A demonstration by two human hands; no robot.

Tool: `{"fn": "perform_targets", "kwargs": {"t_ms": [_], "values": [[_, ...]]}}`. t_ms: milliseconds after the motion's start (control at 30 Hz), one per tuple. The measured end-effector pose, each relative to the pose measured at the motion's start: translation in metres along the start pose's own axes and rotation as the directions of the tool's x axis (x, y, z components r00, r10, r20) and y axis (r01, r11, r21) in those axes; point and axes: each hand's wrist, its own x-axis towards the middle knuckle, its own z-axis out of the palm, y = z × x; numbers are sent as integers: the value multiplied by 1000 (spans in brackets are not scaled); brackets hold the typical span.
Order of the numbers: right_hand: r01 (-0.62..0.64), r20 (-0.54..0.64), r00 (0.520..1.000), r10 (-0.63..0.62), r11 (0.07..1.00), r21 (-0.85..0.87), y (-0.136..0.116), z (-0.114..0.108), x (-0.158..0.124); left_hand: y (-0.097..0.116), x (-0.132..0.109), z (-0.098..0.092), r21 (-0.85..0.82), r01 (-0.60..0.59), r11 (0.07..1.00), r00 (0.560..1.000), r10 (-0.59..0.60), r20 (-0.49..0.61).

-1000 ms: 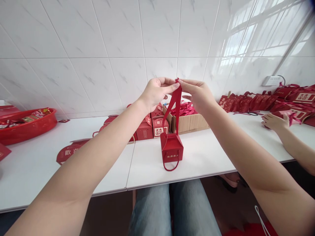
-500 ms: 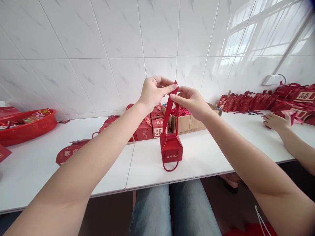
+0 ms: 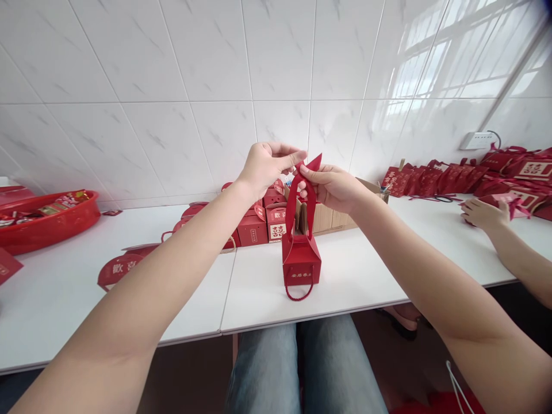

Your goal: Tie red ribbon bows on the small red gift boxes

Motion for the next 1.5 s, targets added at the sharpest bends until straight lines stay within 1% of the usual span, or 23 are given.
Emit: {"fn": "perform_targets", "kwargs": {"t_ms": [100, 167, 233, 267, 333, 400, 433, 467, 533, 600, 633, 733, 833, 933, 1000, 1067, 1133, 1200, 1233, 1300, 1367, 1433, 1500], "values": [[-88, 27, 996, 85, 988, 125, 2, -6, 2, -2, -13, -3, 143, -178, 974, 983, 182, -19], [-123, 16, 992, 122, 985, 120, 2, -13, 3, -2, -27, -4, 274, -320, 907, 947, 313, 72], [-119, 7, 993, 119, 993, -8, 1, -19, 2, -3, -39, -4, 324, -412, 852, 910, 367, 193], [-93, 13, 995, 95, 990, -109, -1, -21, 1, -4, -44, -4, 321, -417, 850, 907, 367, 207], [-5, 38, 999, 20, 939, -344, -6, -23, -2, -7, -47, -3, 286, -336, 897, 942, 320, 102], [105, 72, 994, -78, 806, -583, -13, -21, -7, -12, -43, -1, 211, -164, 964, 983, 177, -42], [157, 88, 987, -134, 704, -692, -16, -19, -9, -14, -40, 0, 168, -64, 984, 995, 76, -63], [202, 106, 975, -195, 585, -786, -19, -17, -11, -16, -37, 1, 138, 32, 990, 999, -26, -43], [279, 166, 929, -331, 330, -902, -21, -14, -12, -19, -32, 3, 131, 164, 978, 983, -173, 63], [339, 252, 859, -445, 127, -932, -20, -13, -11, -19, -29, 5, 154, 210, 965, 955, -236, 178], [366, 292, 822, -488, 61, -929, -18, -14, -10, -19, -29, 6, 160, 214, 964, 943, -247, 223], [425, 351, 728, -589, -14, -905, -11, -18, -9, -16, -30, 8, 177, 187, 966, 931, -232, 282], [436, 308, 678, -667, 27, -900, -3, -19, -10, -12, -32, 9, 348, 33, 937, 976, -105, 188], [391, 196, 672, -714, 117, -913, 5, -19, -13, -9, -36, 6, 626, -113, 771, 994, 90, 69], [356, 108, 679, -726, 197, -913, 11, -22, -17, -9, -41, -1, 729, -126, 673, 988, 153, 29], [334, 30, 694, -719, 285, -898, 20, -29, -26, -15, -51, -12, 755, -103, 648, 988, 156, 1], [298, -37, 723, -689, 361, -884, 33, -40, -39, -27, -67, -28, 743, -65, 666, 992, 121, -22], [206, -111, 772, -625, 412, -888, 49, -56, -59, -45, -88, -48, 736, -1, 677, 997, 60, -53], [134, -160, 796, -584, 427, -894, 58, -65, -71, -57, -101, -59, 730, 47, 682, 997, 13, -76], [-17, -272, 833, -483, 468, -884, 77, -85, -98, -80, -128, -80, 699, 219, 681, 976, -168, -142], [-178, -410, 836, -365, 526, -832, 96, -104, -124, -101, -153, -96, 704, 366, 608, 925, -323, -202], [-296, -542, 799, -259, 615, -731, 113, -118, -146, -117, -173, -106, 713, 412, 568, 900, -378, -219], [-334, -591, 789, -167, 691, -641, 127, -126, -163, -126, -185, -109, 722, 428, 543, 887, -407, -220]]}}
